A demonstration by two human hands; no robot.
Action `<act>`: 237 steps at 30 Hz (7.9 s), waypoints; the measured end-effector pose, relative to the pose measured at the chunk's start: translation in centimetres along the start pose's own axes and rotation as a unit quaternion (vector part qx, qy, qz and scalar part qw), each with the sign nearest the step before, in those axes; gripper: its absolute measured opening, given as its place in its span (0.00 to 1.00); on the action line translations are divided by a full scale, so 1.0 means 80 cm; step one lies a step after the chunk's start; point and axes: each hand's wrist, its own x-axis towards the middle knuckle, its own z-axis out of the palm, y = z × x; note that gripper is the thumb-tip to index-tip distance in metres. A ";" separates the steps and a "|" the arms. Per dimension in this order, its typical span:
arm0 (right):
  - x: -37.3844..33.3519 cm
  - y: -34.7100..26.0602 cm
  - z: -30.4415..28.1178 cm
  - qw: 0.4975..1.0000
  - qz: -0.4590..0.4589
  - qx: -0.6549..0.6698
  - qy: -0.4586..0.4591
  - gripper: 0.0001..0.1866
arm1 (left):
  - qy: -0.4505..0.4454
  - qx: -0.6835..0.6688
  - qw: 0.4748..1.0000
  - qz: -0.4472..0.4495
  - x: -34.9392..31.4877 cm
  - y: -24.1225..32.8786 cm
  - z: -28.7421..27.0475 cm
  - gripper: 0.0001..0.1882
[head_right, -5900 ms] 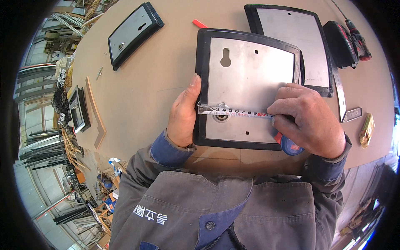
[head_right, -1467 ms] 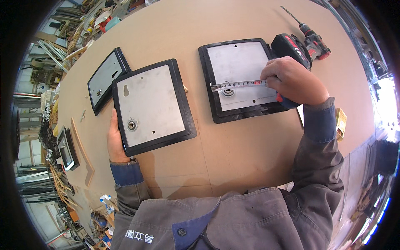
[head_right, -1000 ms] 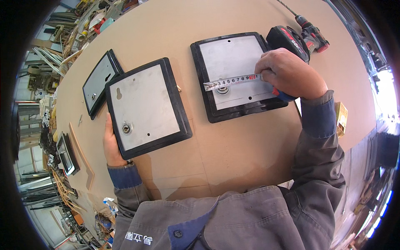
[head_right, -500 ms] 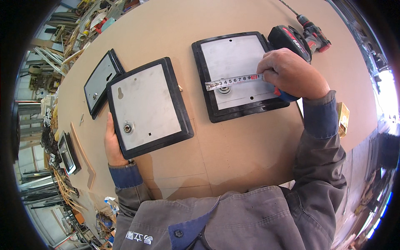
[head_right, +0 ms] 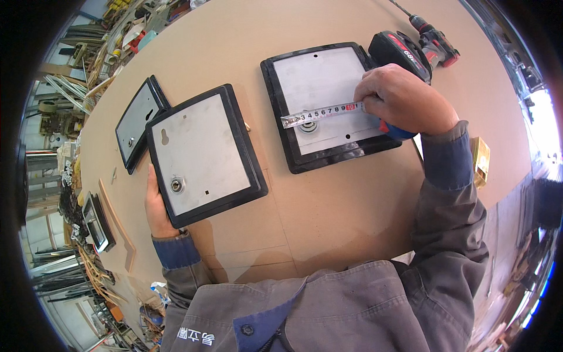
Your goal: The person measures several metal lock plates with a tape measure and marks a wooden board with a pencil and square ruler. The person handles the lock plates one at a time, measures their dimensions, and then uses a square ruler to draw straight lines on the board.
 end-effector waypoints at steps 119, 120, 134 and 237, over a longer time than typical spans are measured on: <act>-0.075 -0.060 0.021 0.894 0.156 0.399 -0.132 0.08 | 0.023 -0.013 0.997 0.067 0.004 -0.001 0.005 0.36; -0.079 -0.067 0.030 0.886 0.167 0.411 -0.133 0.08 | 0.038 -0.030 0.996 0.075 0.005 0.000 0.003 0.36; -0.059 -0.073 0.073 0.897 0.198 0.391 -0.059 0.07 | 0.100 -0.161 0.971 0.143 0.114 0.031 -0.107 0.35; -0.251 -0.108 0.010 0.799 0.172 0.481 0.317 0.23 | -0.431 0.469 0.683 0.359 -0.182 -0.137 0.292 0.17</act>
